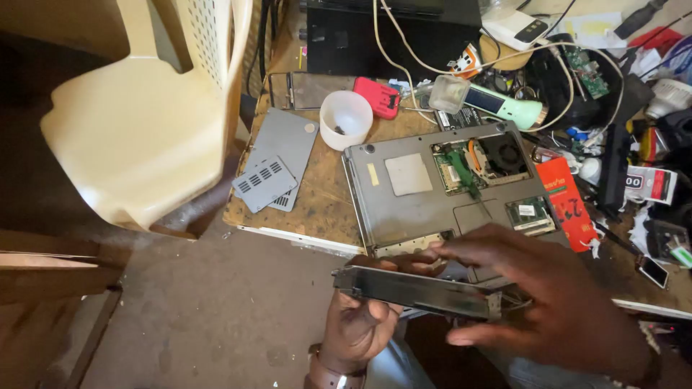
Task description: Disassembling a laptop by removing the battery and unscrewing internal components on a workbench
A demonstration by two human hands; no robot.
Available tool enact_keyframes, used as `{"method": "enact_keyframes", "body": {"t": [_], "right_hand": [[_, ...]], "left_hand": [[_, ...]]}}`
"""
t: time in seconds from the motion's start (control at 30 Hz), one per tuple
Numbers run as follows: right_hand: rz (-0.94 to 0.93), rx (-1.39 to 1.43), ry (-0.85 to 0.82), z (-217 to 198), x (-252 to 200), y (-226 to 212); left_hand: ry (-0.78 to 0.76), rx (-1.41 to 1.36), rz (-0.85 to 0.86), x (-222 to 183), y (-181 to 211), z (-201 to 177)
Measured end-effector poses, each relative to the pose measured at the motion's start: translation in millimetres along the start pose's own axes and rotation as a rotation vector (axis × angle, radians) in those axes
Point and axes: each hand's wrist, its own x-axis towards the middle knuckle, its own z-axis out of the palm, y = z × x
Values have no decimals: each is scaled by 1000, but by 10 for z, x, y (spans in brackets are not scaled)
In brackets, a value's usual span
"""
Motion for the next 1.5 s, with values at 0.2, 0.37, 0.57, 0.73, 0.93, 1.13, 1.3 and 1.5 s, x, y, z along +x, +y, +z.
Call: {"method": "enact_keyframes", "body": {"t": [0.2, 0.37, 0.57, 0.73, 0.93, 1.13, 1.3, 1.5], "right_hand": [[-52, -91, 76, 134, -69, -70], [-192, -142, 191, 150, -8, -240], [-331, -303, 223, 166, 3, -244], [-333, -286, 209, 176, -2, -248], [-239, -265, 251, 200, 2, -295], [-189, -84, 223, 201, 28, -279], [8, -265, 7, 91, -60, 18], [-334, -593, -13, -33, -64, 146]], "left_hand": [[-17, 6, -8, 4, 6, 41], [-31, -12, -26, 43, 0, 35], [-50, -50, 0, 2, -46, 6], [-39, -50, 18, -26, -63, -11], [-15, -65, 3, -67, -74, -64], [-9, -58, 0, -46, -39, -27], [99, 339, 83, 162, 23, 161], [-27, 966, 100, 185, 149, 220]]}}
